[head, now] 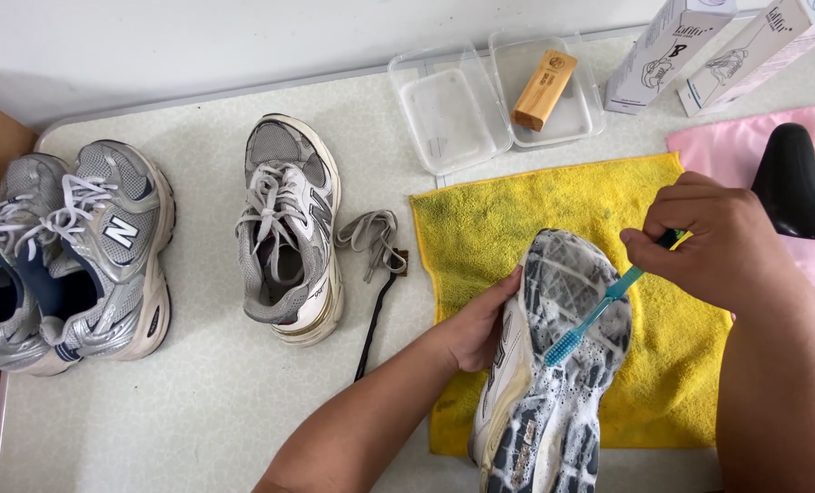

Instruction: Scrubbing the sole of a sneaker with a toothbrush and cleaning solution to remove dirt.

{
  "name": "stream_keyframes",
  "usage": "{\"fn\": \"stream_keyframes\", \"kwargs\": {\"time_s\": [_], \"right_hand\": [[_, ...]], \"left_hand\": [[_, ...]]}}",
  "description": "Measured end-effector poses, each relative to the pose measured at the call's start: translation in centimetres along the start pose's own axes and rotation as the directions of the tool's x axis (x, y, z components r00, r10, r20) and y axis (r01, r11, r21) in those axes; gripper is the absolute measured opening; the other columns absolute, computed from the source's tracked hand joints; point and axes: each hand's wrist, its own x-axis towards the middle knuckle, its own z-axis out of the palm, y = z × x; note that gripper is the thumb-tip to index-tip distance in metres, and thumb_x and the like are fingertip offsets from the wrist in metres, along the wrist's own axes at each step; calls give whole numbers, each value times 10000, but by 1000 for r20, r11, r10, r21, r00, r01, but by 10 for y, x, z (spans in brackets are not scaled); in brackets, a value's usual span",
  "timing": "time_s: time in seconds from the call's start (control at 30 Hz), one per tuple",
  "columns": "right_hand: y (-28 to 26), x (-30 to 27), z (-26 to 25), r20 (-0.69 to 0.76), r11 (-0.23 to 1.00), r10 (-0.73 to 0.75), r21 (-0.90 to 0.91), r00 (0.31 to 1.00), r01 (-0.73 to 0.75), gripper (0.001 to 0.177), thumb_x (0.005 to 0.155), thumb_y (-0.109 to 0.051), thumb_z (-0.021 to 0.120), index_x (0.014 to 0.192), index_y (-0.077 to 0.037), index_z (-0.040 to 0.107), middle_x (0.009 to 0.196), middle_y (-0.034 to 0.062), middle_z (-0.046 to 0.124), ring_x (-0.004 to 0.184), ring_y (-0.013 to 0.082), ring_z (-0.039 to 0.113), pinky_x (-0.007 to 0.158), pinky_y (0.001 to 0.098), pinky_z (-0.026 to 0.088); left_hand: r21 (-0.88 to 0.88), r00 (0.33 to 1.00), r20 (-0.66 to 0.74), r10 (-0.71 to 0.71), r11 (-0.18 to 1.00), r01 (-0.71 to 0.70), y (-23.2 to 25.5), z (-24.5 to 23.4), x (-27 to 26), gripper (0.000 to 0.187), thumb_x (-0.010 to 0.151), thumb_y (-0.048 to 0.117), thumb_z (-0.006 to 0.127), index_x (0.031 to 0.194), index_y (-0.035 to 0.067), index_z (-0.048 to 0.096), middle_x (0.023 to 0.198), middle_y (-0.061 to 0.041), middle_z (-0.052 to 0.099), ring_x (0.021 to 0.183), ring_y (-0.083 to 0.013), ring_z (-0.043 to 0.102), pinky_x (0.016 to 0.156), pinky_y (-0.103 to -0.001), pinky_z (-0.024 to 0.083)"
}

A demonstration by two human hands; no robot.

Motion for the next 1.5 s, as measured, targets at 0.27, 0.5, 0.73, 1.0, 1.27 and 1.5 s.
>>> {"fn": "stream_keyframes", "kwargs": {"time_s": [0.27,0.5,0.73,1.0,1.27,1.5], "right_hand": [[-11,4,-4,20,1000,-4,9,1000,4,341,880,-146,795,627,-55,584,599,-2,578,657,166,530,679,330,451],[-12,4,-6,47,999,36,20,998,-37,335,888,-193,794,644,-54,611,617,-1,596,669,160,560,691,322,457],[-19,6,-7,106,996,27,81,994,-36,320,888,-247,771,647,-92,628,602,-21,596,617,133,570,612,304,443],[-15,5,-6,147,995,88,39,985,-95,261,887,-285,764,690,-136,681,692,-33,653,626,121,616,626,299,464],[-14,6,-4,225,988,150,-8,963,-153,222,891,-346,733,760,-166,740,687,-46,712,582,127,636,616,296,479],[-18,8,-4,284,977,209,-26,936,-211,177,882,-351,721,821,-195,777,721,-50,747,643,101,696,619,288,517]], "left_hand": [[-10,999,41,29,1000,-28,8,13,-6,692,931,705,574,1318,131,593,1240,-146,661,1182,-317,617,1116,-519,421],[-6,1000,-7,19,1000,-19,5,9,-4,708,915,711,575,1340,145,562,1235,-146,654,1190,-330,611,1121,-546,422],[-31,999,-35,20,999,-21,11,20,-7,800,895,690,562,1436,101,520,1393,-190,590,1311,-349,551,1178,-537,379],[-5,999,-18,39,999,-39,9,16,-5,740,934,682,544,1392,101,544,1345,-184,619,1270,-353,578,1154,-545,400],[-14,999,-20,36,999,-37,7,14,-6,687,947,680,551,1354,127,562,1266,-155,651,1216,-325,603,1128,-528,418],[-17,1000,-27,11,1000,-12,4,8,-3,729,864,712,641,1315,143,579,1204,-135,673,1148,-319,632,1066,-517,456]]}}
